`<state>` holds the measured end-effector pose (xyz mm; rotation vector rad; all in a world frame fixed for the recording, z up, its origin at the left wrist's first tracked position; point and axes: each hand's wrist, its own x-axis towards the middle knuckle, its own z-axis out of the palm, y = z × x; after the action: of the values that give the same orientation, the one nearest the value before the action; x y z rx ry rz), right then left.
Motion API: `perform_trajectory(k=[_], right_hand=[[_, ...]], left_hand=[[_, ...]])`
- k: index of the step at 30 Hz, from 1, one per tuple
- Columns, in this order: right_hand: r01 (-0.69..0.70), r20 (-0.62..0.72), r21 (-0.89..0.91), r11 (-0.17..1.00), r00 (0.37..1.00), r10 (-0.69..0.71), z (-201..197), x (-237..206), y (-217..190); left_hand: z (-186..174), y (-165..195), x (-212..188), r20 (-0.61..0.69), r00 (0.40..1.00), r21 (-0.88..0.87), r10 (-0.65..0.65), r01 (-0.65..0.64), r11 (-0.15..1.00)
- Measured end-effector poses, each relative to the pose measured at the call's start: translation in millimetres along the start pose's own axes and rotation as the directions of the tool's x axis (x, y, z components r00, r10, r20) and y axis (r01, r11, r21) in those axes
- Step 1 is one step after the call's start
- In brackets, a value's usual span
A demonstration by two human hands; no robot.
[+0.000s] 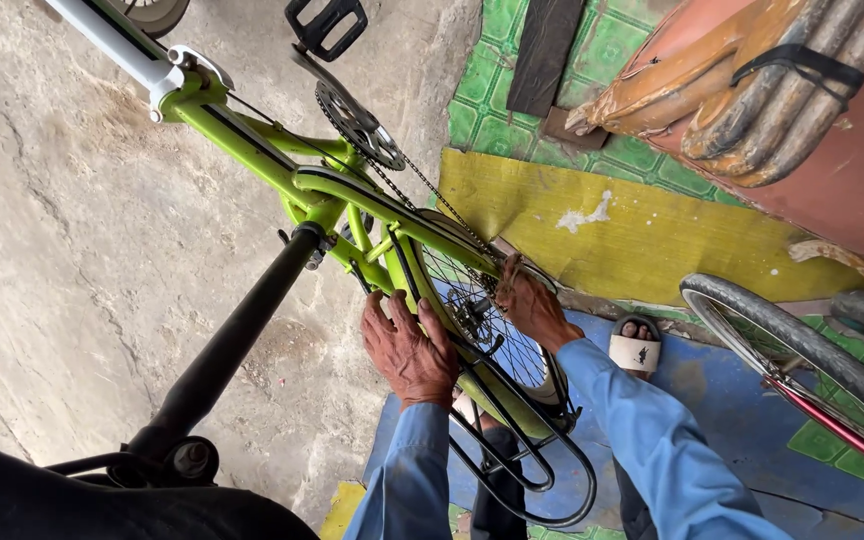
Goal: The person wipes the handlebars, frame, front fork, and rear rack of a green bicycle using a cloth. They then rotate the rear wheel and wipe the chain and gears.
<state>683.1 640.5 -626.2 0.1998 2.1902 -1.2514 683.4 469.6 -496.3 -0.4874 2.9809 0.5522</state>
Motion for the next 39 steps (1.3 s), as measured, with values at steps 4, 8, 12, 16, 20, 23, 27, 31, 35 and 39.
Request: perform_trajectory(k=[4, 8, 12, 16, 20, 23, 27, 31, 35, 39], right_hand=[[-0.139, 0.136, 0.193, 0.971, 0.984, 0.114, 11.5, 19.3, 14.9], [-0.192, 0.119, 0.429, 0.883, 0.981, 0.156, 11.2, 27.4, 26.1], [-0.276, 0.141, 0.45, 0.85, 0.961, 0.237, 19.5, 34.2, 23.2], [-0.205, 0.205, 0.842, 0.498, 0.977, 0.056, 16.9, 30.8, 23.4], [-0.313, 0.317, 0.919, 0.24, 0.948, 0.023, 1.2, 5.6, 25.7], [-0.249, 0.304, 0.762, 0.598, 0.953, 0.01, -14.0, -10.0, 9.1], [-0.148, 0.019, 0.571, 0.807, 0.986, 0.167, -8.6, -3.2, -28.4], [0.396, -0.294, -0.189, 0.899, 0.85, -0.437, 8.1, 26.2, -55.2], [0.144, -0.055, 0.075, 0.987, 0.989, -0.141, -12.2, 32.1, -41.3], [0.225, -0.108, 0.039, 0.974, 0.97, -0.22, -18.1, 52.8, -49.3]], left_hand=[[-0.5, -1.4, -1.3, 0.005, 1.0, -0.002, 0.008, -0.008, 1.0], [-0.5, -1.9, -0.8, 0.007, 1.0, 0.011, 0.019, -0.019, 1.0], [-0.8, -0.8, -0.4, -0.015, 1.0, -0.009, 0.019, -0.019, 1.0], [-1.0, -0.7, -0.5, -0.013, 1.0, -0.016, 0.013, -0.013, 1.0], [-0.1, -0.5, -1.2, 0.003, 1.0, -0.014, 0.002, -0.002, 1.0], [-1.3, 0.4, -0.9, -0.003, 1.0, 0.002, 0.009, -0.009, 1.0], [-3.2, 1.7, -0.1, 0.011, 1.0, 0.001, 0.002, -0.002, 1.0], [-3.8, 2.6, 2.4, 0.013, 1.0, -0.003, -0.006, 0.006, 1.0], [-0.3, 1.8, 0.8, 0.035, 0.999, -0.009, -0.01, 0.011, 1.0], [-4.1, 2.5, 1.1, 0.008, 1.0, 0.013, 0.01, -0.011, 1.0]])
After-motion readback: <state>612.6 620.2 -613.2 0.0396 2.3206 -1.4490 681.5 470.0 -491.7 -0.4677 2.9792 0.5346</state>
